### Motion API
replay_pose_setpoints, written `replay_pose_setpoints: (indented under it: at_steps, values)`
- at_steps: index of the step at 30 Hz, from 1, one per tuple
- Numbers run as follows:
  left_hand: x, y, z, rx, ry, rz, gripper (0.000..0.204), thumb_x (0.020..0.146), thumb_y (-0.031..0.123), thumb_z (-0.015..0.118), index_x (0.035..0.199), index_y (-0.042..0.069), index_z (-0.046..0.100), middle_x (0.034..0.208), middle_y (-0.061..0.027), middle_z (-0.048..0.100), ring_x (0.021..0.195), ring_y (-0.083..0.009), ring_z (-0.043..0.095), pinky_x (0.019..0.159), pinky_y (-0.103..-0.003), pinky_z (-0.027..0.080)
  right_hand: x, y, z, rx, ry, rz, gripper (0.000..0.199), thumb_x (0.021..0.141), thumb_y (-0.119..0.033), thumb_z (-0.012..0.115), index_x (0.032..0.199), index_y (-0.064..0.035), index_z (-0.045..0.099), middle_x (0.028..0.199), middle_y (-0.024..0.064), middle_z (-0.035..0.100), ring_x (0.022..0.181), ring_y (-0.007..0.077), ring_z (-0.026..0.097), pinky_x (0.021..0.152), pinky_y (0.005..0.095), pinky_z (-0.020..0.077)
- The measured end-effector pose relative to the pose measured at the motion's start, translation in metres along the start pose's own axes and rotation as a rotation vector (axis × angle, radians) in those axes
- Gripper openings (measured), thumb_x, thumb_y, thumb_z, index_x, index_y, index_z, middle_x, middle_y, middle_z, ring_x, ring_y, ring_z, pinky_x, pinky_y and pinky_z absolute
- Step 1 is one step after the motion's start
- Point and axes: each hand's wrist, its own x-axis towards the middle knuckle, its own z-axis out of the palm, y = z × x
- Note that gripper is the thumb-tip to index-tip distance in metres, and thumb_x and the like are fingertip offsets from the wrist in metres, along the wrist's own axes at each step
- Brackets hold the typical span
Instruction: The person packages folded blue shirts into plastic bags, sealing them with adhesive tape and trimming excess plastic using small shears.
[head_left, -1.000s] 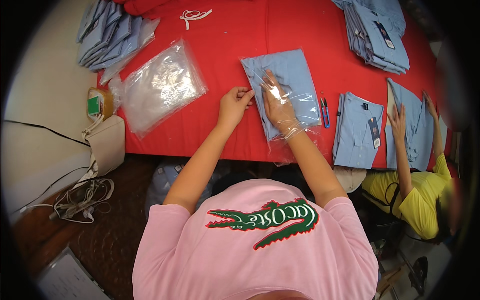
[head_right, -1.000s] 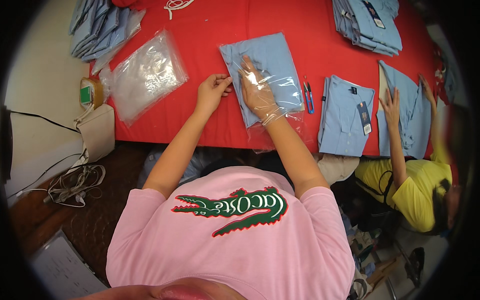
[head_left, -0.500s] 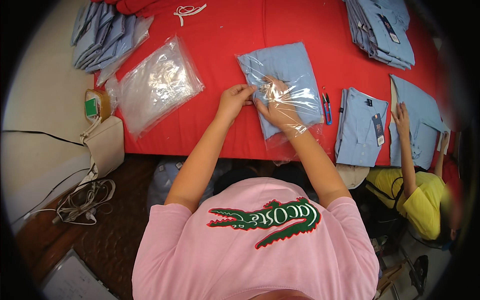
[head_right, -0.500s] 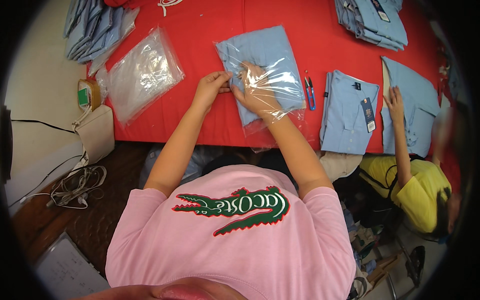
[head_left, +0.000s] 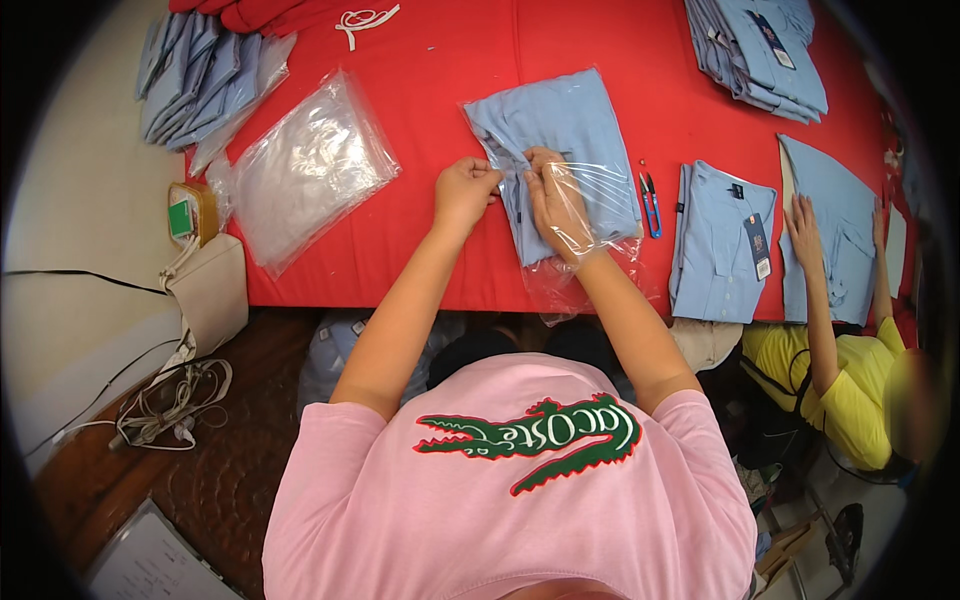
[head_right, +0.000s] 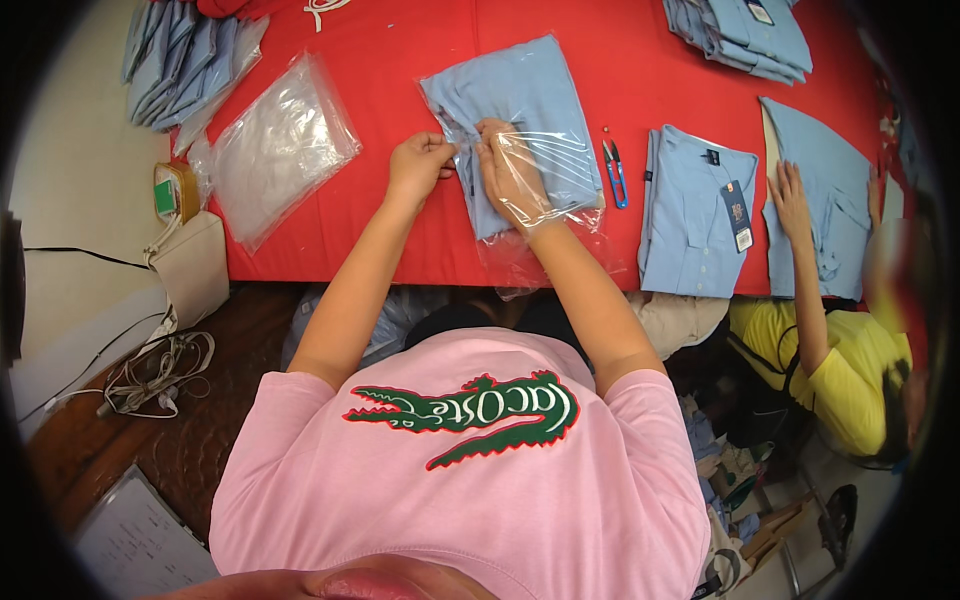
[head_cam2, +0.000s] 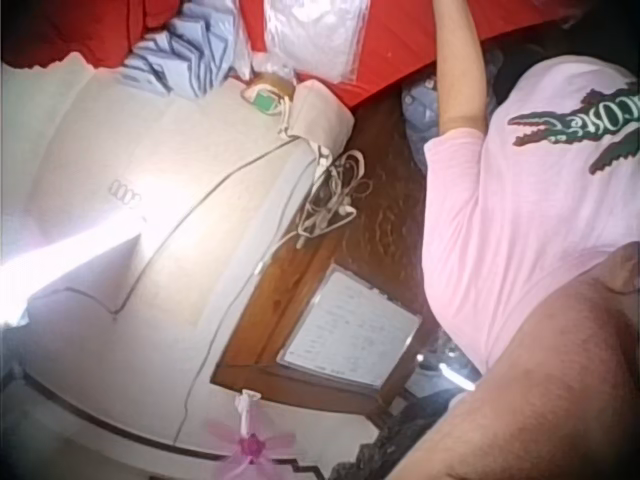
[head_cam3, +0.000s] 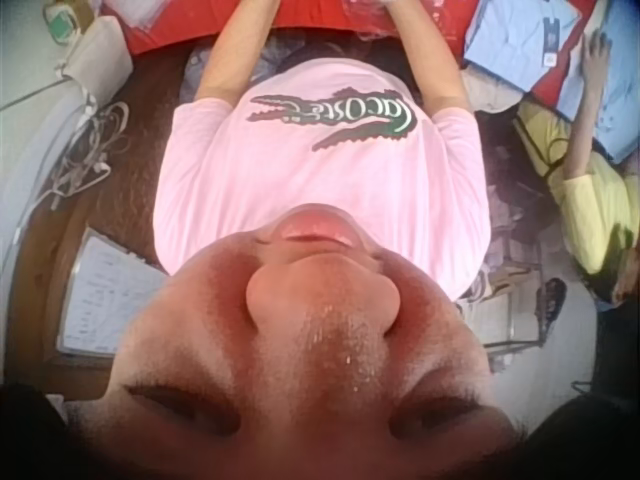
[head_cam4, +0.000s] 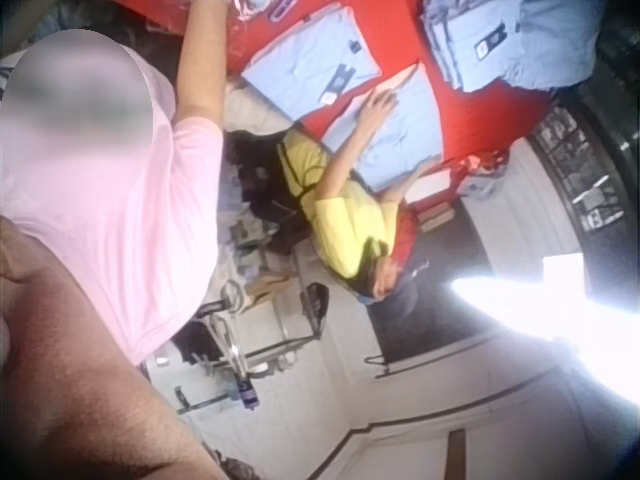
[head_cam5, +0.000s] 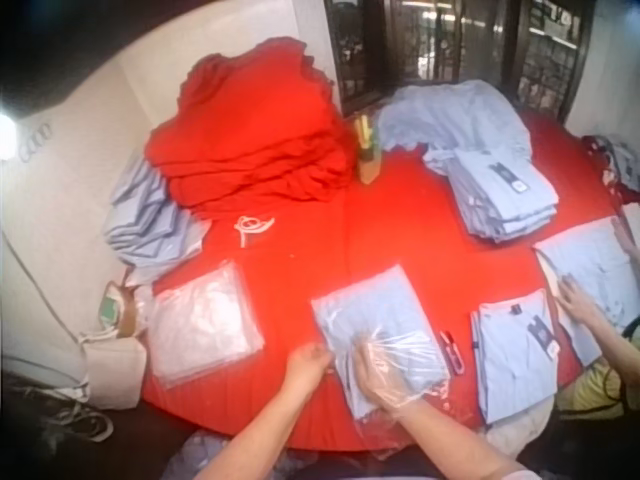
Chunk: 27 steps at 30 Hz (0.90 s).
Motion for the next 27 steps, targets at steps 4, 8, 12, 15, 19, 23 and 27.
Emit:
replay_pose_setpoints:
  at_steps: [4, 8, 12, 15, 19, 23, 27]
  values:
    - [-0.002, -0.004, 0.010, 0.192, 0.118, 0.111, 0.023, 0.098, 0.021, 0.077, 0.104, -0.001, 0.073, 0.082, -0.0074, 0.074, 0.075, -0.0121, 0.071, 0.067, -0.028, 0.057, -0.003, 0.008, -0.002, -0.001, -0.023, -0.023, 0.012, 0.104, -0.006, 0.061, 0.114, 0.0003, 0.063, 0.120, 0.0240, 0.069, 0.109, 0.0423, 0.065, 0.098, 0.0468, 0.0514]
    - [-0.005, 0.003, 0.007, 0.047, 0.075, 0.029, 0.032, 0.099, 0.030, 0.078, 0.100, -0.001, 0.073, 0.082, -0.0083, 0.075, 0.071, -0.0127, 0.071, 0.064, -0.027, 0.056, -0.008, 0.005, -0.001, -0.081, -0.013, 0.011, 0.015, 0.107, -0.002, 0.057, 0.119, 0.0026, 0.065, 0.117, 0.0221, 0.070, 0.111, 0.0360, 0.068, 0.099, 0.0412, 0.0527]
    - [-0.005, 0.000, 0.002, -0.011, 0.024, 0.063, 0.035, 0.101, 0.033, 0.077, 0.104, -0.001, 0.069, 0.083, -0.0077, 0.073, 0.067, -0.0139, 0.070, 0.062, -0.027, 0.056, -0.004, -0.001, 0.000, 0.067, 0.070, 0.047, 0.025, 0.105, 0.001, 0.059, 0.129, 0.0027, 0.065, 0.130, 0.0209, 0.066, 0.112, 0.0353, 0.068, 0.100, 0.0395, 0.0540]
    - [0.000, -0.007, -0.002, -0.072, 0.006, 0.095, 0.033, 0.104, 0.030, 0.074, 0.108, -0.001, 0.065, 0.081, -0.0070, 0.070, 0.066, -0.0143, 0.069, 0.059, -0.027, 0.056, -0.002, -0.007, -0.004, -0.039, -0.065, 0.011, 0.034, 0.101, -0.011, 0.067, 0.133, 0.0002, 0.066, 0.140, 0.0250, 0.063, 0.121, 0.0415, 0.065, 0.106, 0.0474, 0.0521]
    - [0.000, -0.010, -0.010, -0.268, 0.012, 0.060, 0.026, 0.109, 0.025, 0.066, 0.110, -0.001, 0.062, 0.081, -0.0069, 0.066, 0.064, -0.0134, 0.067, 0.055, -0.028, 0.055, -0.001, -0.002, -0.005, -0.362, -0.278, -0.211, 0.028, 0.101, -0.016, 0.069, 0.124, -0.0035, 0.075, 0.157, 0.0209, 0.056, 0.135, 0.0398, 0.059, 0.113, 0.0481, 0.0486]
    - [-0.004, -0.007, -0.015, -0.352, 0.063, 0.122, 0.024, 0.112, 0.024, 0.061, 0.111, 0.000, 0.063, 0.086, -0.0066, 0.065, 0.062, -0.0119, 0.065, 0.055, -0.027, 0.054, 0.002, -0.006, -0.001, -0.420, -0.291, -0.234, 0.031, 0.101, -0.013, 0.065, 0.129, -0.0006, 0.072, 0.164, 0.0211, 0.049, 0.140, 0.0408, 0.056, 0.115, 0.0496, 0.0465]
    - [0.017, -0.003, -0.026, -0.152, 0.098, 0.236, 0.024, 0.112, 0.026, 0.060, 0.115, 0.002, 0.064, 0.093, -0.0069, 0.067, 0.064, -0.0110, 0.064, 0.057, -0.027, 0.055, 0.010, -0.019, 0.005, -0.355, -0.251, -0.027, 0.049, 0.102, -0.015, 0.065, 0.148, 0.0018, 0.058, 0.169, 0.0245, 0.040, 0.136, 0.0442, 0.056, 0.113, 0.0495, 0.0478]
